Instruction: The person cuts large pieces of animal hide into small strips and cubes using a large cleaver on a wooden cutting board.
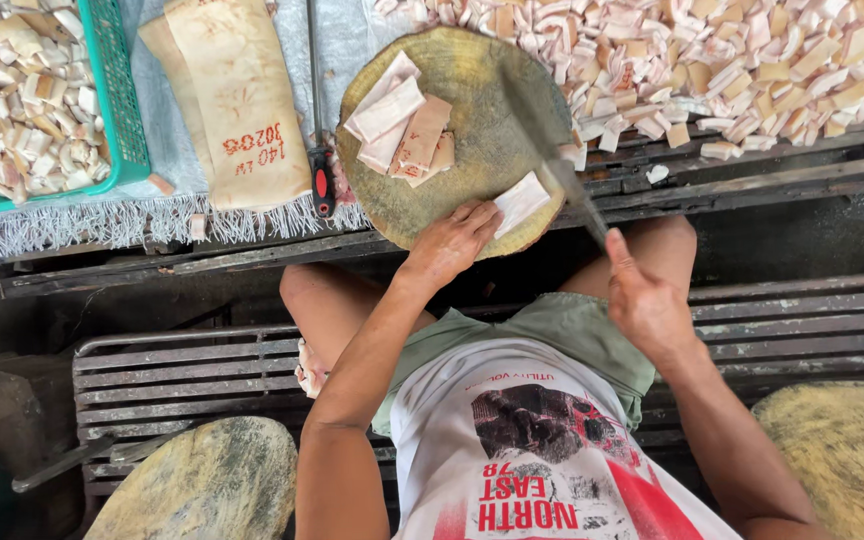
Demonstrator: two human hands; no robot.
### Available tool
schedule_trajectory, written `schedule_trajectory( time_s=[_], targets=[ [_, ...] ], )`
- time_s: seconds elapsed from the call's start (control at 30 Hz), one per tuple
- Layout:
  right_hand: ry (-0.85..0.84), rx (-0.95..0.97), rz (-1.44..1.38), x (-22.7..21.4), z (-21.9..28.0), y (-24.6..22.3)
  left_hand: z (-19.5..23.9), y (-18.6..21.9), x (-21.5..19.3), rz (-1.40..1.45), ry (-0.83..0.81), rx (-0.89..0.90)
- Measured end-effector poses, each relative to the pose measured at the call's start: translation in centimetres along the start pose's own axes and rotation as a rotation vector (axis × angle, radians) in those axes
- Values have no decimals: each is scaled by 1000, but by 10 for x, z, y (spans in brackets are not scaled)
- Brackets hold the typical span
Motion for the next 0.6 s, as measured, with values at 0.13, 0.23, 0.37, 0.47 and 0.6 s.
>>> schedule_trajectory(
  time_s=[0.13, 0.23, 0.37, 0.47, 0.6],
  targets=[
    [299, -105, -61, -35, 5, 5, -7, -2, 1, -7, -1, 5],
    [474, -191, -65, -29, 18, 14, -11, -1, 2, 45, -25, -8],
    [-204, 719, -560, 47, 20, 38, -14, 0, 2, 14, 3, 13],
    [-65, -30, -14, 27, 13, 12, -20, -4, -1, 23, 35, 19],
    [160, 24, -59, -11, 6, 7, -20, 1, 6, 63, -10, -9]
  ],
)
Point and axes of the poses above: each hand's wrist, its own z-axis away from the middle knuckle, its own x-axis out of the palm, y = z × x, the point moved 3 cm from there along -z, towards the middle knuckle, and after that the axes turned 2 degrees about z, right-handed, at the moved point
